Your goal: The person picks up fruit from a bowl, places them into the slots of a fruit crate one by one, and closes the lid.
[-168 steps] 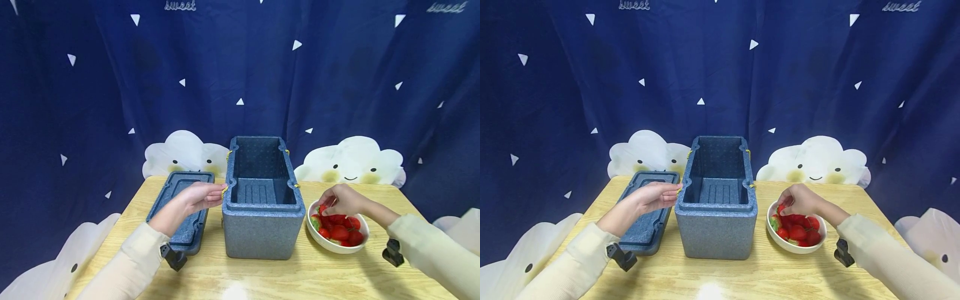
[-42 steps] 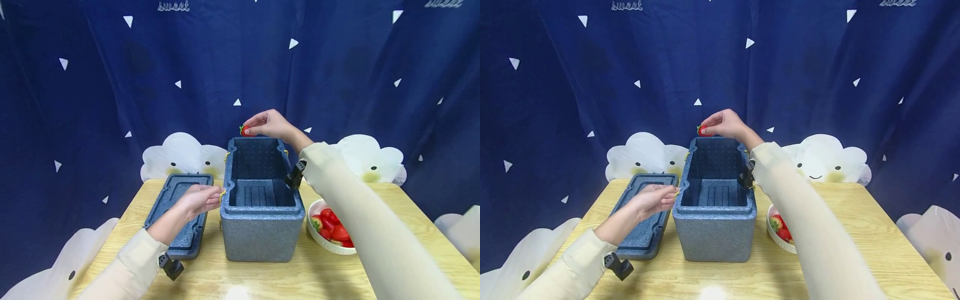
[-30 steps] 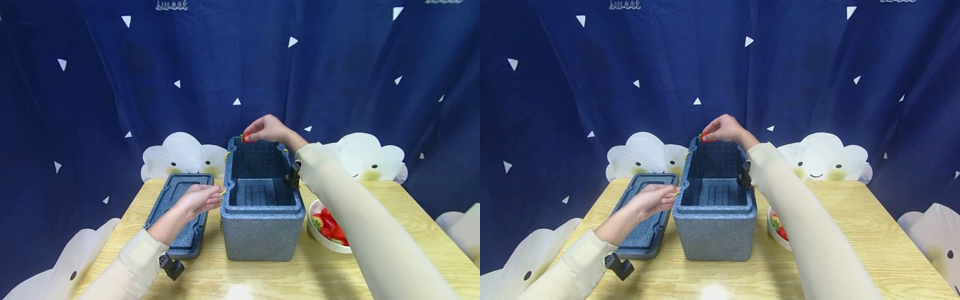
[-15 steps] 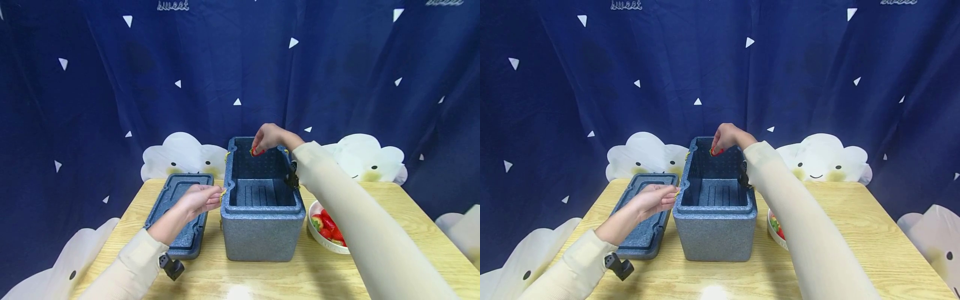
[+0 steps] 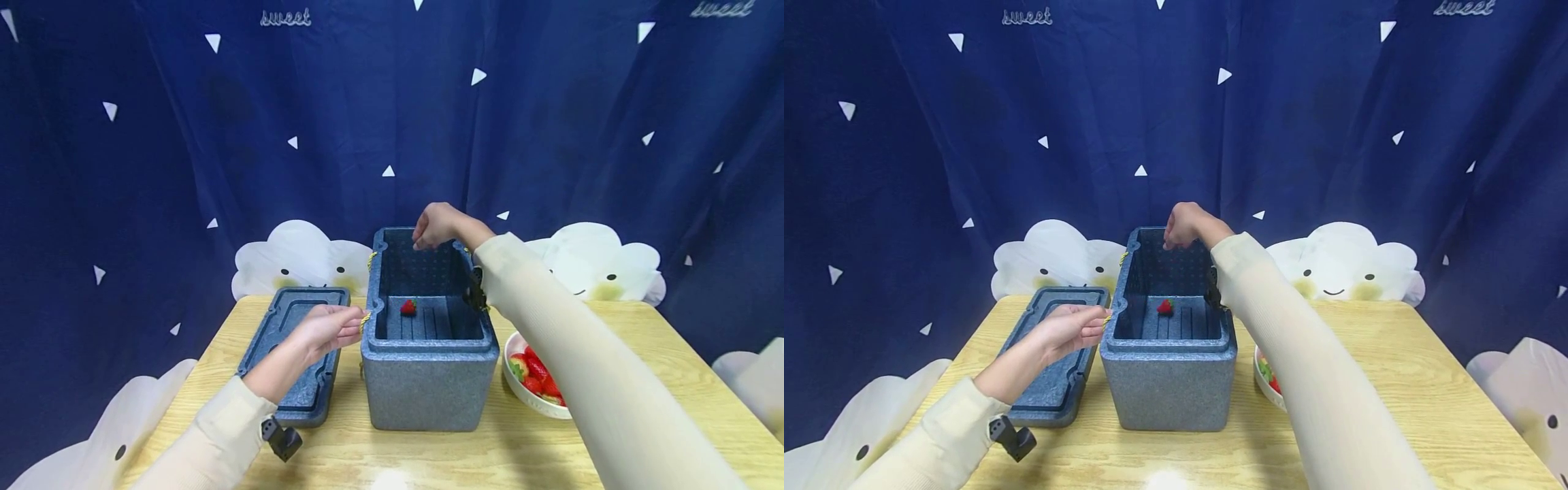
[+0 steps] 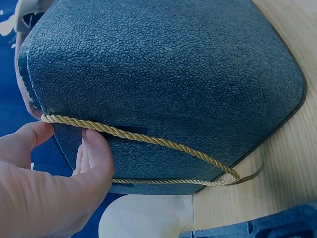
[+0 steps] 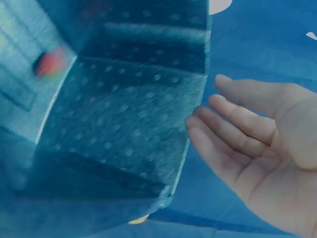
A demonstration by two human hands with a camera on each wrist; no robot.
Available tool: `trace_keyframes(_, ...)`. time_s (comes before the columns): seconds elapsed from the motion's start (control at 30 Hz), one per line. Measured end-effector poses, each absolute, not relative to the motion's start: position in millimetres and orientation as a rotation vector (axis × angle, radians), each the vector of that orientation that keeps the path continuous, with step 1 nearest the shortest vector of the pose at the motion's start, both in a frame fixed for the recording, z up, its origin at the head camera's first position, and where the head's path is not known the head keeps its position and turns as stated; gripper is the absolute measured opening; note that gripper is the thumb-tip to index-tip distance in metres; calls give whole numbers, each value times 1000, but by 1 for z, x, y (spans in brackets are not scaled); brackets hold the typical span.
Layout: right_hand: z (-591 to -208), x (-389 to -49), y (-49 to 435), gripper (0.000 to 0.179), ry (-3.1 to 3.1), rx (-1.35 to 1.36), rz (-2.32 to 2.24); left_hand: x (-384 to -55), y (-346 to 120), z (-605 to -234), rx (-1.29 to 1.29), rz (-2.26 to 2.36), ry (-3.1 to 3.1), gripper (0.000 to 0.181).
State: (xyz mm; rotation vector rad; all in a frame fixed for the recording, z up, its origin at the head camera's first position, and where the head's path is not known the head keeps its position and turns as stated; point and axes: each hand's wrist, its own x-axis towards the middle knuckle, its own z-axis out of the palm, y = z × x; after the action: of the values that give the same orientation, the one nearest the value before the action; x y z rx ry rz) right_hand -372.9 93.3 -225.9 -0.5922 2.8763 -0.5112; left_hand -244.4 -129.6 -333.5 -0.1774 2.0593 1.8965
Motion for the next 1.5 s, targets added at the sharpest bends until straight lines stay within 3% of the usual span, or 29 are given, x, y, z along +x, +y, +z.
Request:
trace_keyframes(0.3, -202, -354, 102, 28, 2863, -636, -660, -246, -129, -335, -174, 1910, 2044, 46)
trace_keyframes(0.63, -201, -331, 151, 24, 2934, -667, -721, -246, -131, -336, -151, 1909, 2045, 46)
trace_keyframes(1.5, -305, -299, 271, 17, 2870, -865, -785, -245, -129, -337, -173, 1951, 2029, 50)
